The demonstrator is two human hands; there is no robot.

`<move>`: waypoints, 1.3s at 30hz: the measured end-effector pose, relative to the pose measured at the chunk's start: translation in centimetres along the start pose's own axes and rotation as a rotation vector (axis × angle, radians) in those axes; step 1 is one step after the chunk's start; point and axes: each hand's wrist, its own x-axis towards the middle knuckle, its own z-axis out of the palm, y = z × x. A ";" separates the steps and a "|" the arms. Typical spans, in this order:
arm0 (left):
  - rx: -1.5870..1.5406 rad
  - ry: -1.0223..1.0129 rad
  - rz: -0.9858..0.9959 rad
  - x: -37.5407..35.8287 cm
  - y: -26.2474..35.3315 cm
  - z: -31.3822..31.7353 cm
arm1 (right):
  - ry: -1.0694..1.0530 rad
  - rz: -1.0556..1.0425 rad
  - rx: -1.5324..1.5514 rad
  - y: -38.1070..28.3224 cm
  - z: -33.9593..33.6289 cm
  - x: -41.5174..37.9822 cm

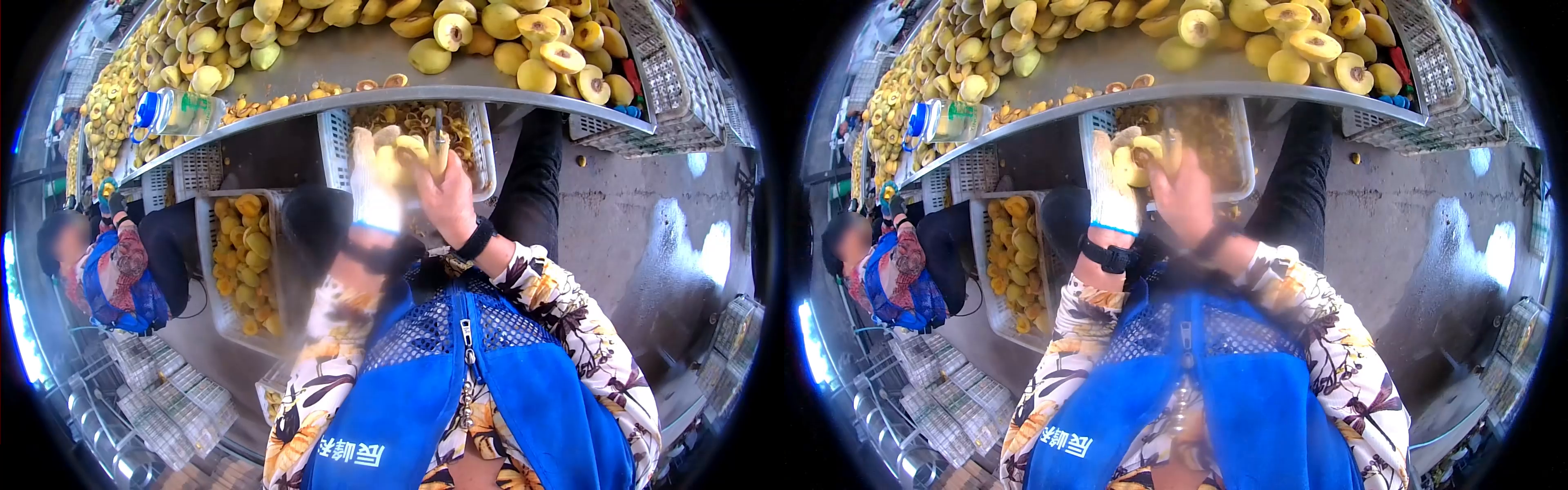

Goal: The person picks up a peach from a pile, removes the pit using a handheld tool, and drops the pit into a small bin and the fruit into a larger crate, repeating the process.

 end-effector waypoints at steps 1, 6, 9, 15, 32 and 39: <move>-0.072 0.030 0.007 -0.5 -0.2 0.9 | -0.051 0.124 0.127 1.0 0.5 0.1; 0.016 -0.007 0.096 0.1 -1.4 -1.2 | -0.150 0.112 -0.012 -0.6 -0.2 0.3; -0.012 -0.046 0.005 0.3 0.8 -1.2 | -0.296 -0.008 -0.240 -1.3 -1.4 -0.2; 0.222 0.057 0.095 -0.5 1.6 1.3 | -0.410 -0.128 -0.278 -0.6 -2.4 -0.4; 0.711 -0.281 -0.372 3.0 4.1 -0.7 | -0.610 -0.087 -0.360 1.9 -2.2 -0.8; 0.252 -0.110 0.044 0.6 1.4 -0.6 | -0.581 0.239 0.123 -0.9 -0.9 -1.1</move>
